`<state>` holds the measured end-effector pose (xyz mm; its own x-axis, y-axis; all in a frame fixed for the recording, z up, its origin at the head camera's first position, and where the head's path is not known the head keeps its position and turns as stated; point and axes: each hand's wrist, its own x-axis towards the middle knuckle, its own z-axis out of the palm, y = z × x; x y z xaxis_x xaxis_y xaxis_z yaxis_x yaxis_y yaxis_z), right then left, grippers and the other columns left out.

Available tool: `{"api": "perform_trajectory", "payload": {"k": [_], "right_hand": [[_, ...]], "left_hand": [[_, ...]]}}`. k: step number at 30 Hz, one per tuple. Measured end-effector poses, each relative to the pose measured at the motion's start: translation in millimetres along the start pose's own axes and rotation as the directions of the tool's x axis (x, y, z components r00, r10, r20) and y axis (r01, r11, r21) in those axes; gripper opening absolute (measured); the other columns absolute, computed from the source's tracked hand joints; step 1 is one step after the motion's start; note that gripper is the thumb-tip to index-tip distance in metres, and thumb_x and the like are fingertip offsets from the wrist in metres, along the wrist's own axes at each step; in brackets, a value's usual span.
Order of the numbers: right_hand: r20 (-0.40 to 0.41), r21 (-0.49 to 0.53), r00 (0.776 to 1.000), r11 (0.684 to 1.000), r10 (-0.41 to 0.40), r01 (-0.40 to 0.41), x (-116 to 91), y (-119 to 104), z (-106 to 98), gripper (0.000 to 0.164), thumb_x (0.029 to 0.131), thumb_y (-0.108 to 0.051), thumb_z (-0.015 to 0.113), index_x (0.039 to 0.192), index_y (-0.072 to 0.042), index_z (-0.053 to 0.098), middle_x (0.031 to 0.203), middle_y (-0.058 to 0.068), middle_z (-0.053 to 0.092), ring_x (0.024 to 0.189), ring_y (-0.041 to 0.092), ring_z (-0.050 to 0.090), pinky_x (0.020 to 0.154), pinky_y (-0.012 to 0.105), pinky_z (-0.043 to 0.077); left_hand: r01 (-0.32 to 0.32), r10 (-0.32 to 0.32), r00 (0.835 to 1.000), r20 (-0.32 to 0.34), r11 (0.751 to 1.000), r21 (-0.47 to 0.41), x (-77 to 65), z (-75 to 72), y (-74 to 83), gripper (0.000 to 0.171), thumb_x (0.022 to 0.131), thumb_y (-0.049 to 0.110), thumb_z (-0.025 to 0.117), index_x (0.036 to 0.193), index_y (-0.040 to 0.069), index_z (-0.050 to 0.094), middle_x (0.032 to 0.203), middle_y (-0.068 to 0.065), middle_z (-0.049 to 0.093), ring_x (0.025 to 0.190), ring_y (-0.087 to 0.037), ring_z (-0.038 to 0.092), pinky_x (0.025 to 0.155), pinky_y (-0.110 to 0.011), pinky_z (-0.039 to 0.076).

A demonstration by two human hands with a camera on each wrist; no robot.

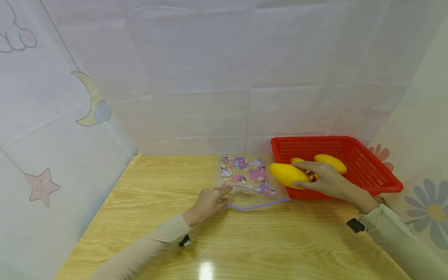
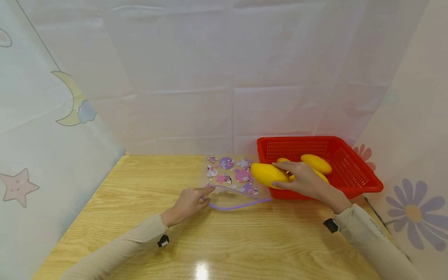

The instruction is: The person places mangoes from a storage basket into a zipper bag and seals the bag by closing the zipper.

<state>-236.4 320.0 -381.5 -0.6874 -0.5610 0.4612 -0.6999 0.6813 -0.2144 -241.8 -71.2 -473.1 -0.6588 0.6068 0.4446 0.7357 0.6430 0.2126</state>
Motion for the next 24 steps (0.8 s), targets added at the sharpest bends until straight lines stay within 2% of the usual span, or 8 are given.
{"api": "perform_trajectory", "payload": {"k": [4, 7, 11, 18, 24], "right_hand": [[0.011, -0.007, 1.000, 1.000, 0.007, -0.007, 0, -4, 0, 0.062, 0.077, -0.032, 0.086, 0.127, -0.002, 0.065, 0.124, 0.012, 0.067, 0.083, 0.010, 0.058, 0.076, 0.036, 0.052], [0.024, 0.009, 1.000, 1.000, 0.009, -0.009, 1, -7, 1, 0.061, 0.078, -0.032, 0.085, 0.127, -0.003, 0.065, 0.126, 0.014, 0.066, 0.087, 0.011, 0.060, 0.075, 0.038, 0.055], [0.037, 0.046, 0.999, 0.999, 0.016, -0.017, 2, -10, 2, 0.061, 0.078, -0.032, 0.084, 0.128, -0.003, 0.064, 0.125, 0.015, 0.066, 0.085, 0.010, 0.059, 0.068, 0.031, 0.055], [0.040, 0.063, 0.999, 0.998, 0.005, -0.008, 5, -14, 5, 0.060, 0.078, -0.033, 0.085, 0.126, -0.003, 0.065, 0.120, 0.011, 0.068, 0.082, 0.009, 0.057, 0.067, 0.027, 0.055], [0.023, 0.082, 0.999, 0.996, -0.034, 0.032, 7, -17, 8, 0.056, 0.076, -0.028, 0.087, 0.123, -0.004, 0.067, 0.103, -0.003, 0.070, 0.068, 0.004, 0.050, 0.058, 0.021, 0.048]], "left_hand": [[0.000, 0.000, 1.000, 0.004, 1.000, -0.020, -0.3, -0.4, 0.4, 0.036, 0.084, 0.002, 0.075, 0.119, 0.004, 0.070, 0.111, -0.012, 0.072, 0.043, 0.004, 0.035, 0.036, -0.011, 0.021], [0.000, 0.000, 1.000, 0.001, 1.000, -0.006, 0.0, 0.0, -0.2, 0.036, 0.083, 0.003, 0.076, 0.119, 0.004, 0.070, 0.111, -0.012, 0.072, 0.044, 0.003, 0.034, 0.036, -0.011, 0.022], [-0.005, 0.005, 1.000, -0.007, 1.000, 0.025, 1.0, 0.7, -1.6, 0.037, 0.082, 0.004, 0.077, 0.119, 0.006, 0.071, 0.111, -0.010, 0.072, 0.046, 0.003, 0.036, 0.037, -0.011, 0.024], [-0.006, 0.006, 1.000, -0.002, 1.000, 0.009, 1.2, 1.3, -2.4, 0.036, 0.084, 0.005, 0.076, 0.119, 0.006, 0.071, 0.113, -0.010, 0.072, 0.046, 0.002, 0.040, 0.037, -0.011, 0.024], [0.005, -0.005, 1.000, 0.006, 1.000, 0.001, 1.2, 1.5, -1.7, 0.036, 0.085, 0.006, 0.075, 0.120, 0.006, 0.071, 0.114, -0.010, 0.071, 0.044, 0.003, 0.036, 0.036, -0.012, 0.023]]}}
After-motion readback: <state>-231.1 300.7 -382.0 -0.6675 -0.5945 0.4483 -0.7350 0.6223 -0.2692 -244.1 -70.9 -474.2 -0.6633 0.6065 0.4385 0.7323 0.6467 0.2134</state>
